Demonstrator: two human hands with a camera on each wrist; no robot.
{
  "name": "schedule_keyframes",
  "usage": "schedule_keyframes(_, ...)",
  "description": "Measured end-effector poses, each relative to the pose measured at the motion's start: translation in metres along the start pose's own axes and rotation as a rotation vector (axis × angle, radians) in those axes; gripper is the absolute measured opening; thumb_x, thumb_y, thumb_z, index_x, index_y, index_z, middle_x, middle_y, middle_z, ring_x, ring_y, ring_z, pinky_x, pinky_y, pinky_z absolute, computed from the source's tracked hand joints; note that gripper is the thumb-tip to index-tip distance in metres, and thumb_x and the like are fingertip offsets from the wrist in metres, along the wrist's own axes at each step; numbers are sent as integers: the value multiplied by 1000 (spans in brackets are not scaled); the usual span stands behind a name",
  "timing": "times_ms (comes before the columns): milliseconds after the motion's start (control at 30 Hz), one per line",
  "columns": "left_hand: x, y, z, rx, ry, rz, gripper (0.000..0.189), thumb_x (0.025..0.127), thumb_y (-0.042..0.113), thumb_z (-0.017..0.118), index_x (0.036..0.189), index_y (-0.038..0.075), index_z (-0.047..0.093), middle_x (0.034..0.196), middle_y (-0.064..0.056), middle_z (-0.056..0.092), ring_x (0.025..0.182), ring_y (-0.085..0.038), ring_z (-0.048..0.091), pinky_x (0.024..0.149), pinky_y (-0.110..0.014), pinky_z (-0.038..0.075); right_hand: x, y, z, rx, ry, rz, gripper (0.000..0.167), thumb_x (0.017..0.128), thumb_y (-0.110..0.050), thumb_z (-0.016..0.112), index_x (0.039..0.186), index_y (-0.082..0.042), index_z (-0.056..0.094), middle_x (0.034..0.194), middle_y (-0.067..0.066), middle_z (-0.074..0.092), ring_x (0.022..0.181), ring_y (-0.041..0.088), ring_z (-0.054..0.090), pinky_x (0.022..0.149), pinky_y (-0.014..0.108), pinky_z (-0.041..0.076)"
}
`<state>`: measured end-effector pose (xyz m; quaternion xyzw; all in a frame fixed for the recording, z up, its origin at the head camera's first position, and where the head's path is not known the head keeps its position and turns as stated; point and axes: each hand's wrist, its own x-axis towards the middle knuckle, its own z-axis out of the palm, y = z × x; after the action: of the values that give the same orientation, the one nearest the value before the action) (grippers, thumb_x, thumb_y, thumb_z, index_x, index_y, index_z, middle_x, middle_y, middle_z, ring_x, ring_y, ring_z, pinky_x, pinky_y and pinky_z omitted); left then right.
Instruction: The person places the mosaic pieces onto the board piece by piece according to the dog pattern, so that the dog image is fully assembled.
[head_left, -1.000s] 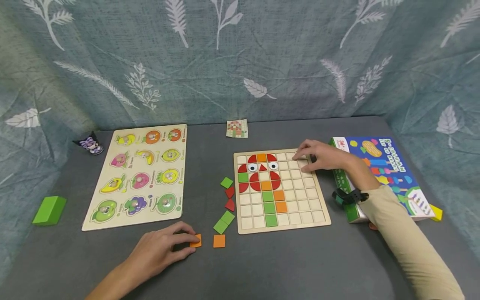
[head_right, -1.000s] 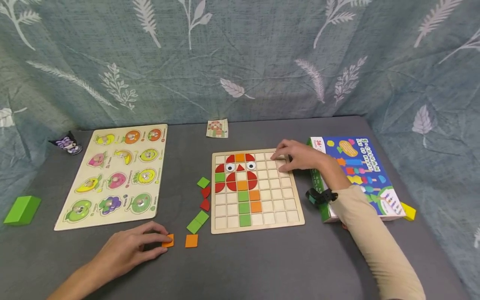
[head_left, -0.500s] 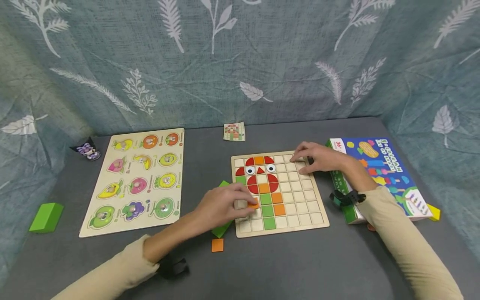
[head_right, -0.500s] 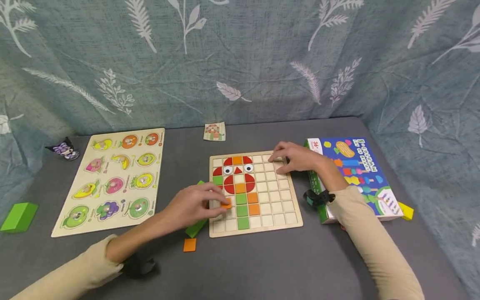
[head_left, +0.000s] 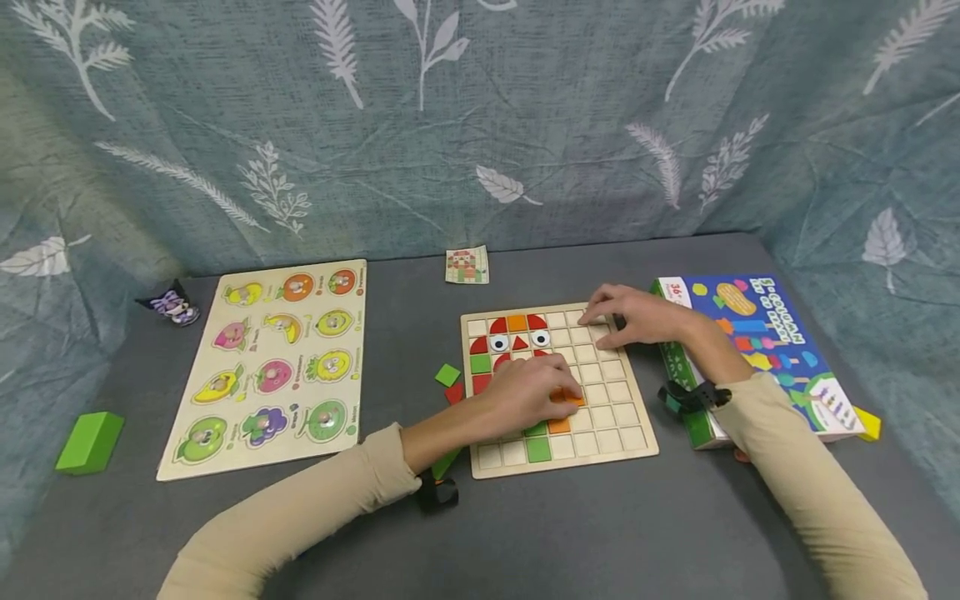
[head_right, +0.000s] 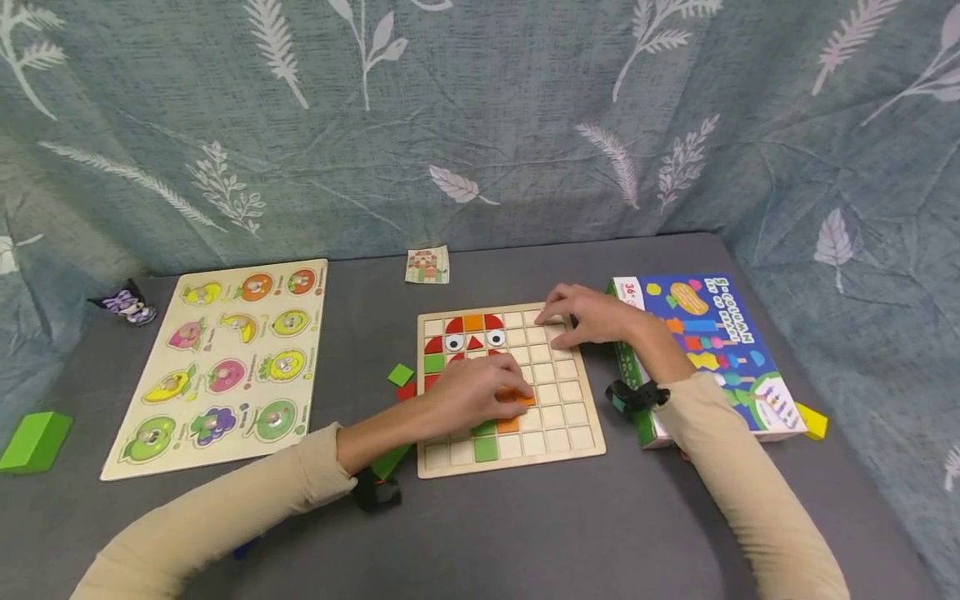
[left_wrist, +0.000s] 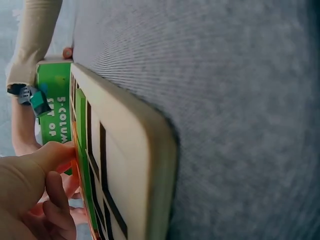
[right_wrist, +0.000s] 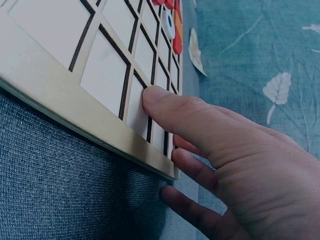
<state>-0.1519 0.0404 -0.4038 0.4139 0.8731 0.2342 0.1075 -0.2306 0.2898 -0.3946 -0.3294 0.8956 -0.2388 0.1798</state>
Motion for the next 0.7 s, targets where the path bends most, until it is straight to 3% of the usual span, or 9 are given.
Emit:
schedule_keyframes(267,2,1,1,30,-29,1,21,90,33,69,109,25,75,105,8,63,77,-4,55,55,-19,40,-1,-1,0,6,-3,8,39,87,-18,72,124,-9,65,127,15,52,107,27,52,85,43,44)
schedule_keyframes(400,-9,2,-8,43,-42,8,25,91,36,68,113,25,74,111,6,60,75,-5,55,53,-19,39,0,-1,0,3,-2,-6,39,87,-19,72,124,-8,65,126,15,52,102,24,52,82,42,44)
schedule_keyframes(467,-24,-1,-16,25,-18,18,26,90,35,68,114,24,74,112,5,61,75,-7,56,53,-19,39,0,-2,-1,5,-5,-9,39,88,-19,72,124,-8,65,126,15,52,97,22,51,80,40,43)
schedule_keyframes(533,-48,-7,-24,0,24,28,25,90,33,69,112,22,74,111,4,62,76,-8,58,55,-18,40,0,-2,-1,9,-6,-10,39,88,-18,72,124,-8,65,126,16,52,93,20,50,80,40,43)
schedule_keyframes(700,-125,-26,-28,-26,96,-28,24,87,30,72,110,22,74,108,6,64,82,-6,61,65,-19,45,-1,-1,-1,19,-14,-15,39,88,-18,71,124,-7,65,127,17,51,89,18,49,79,39,42)
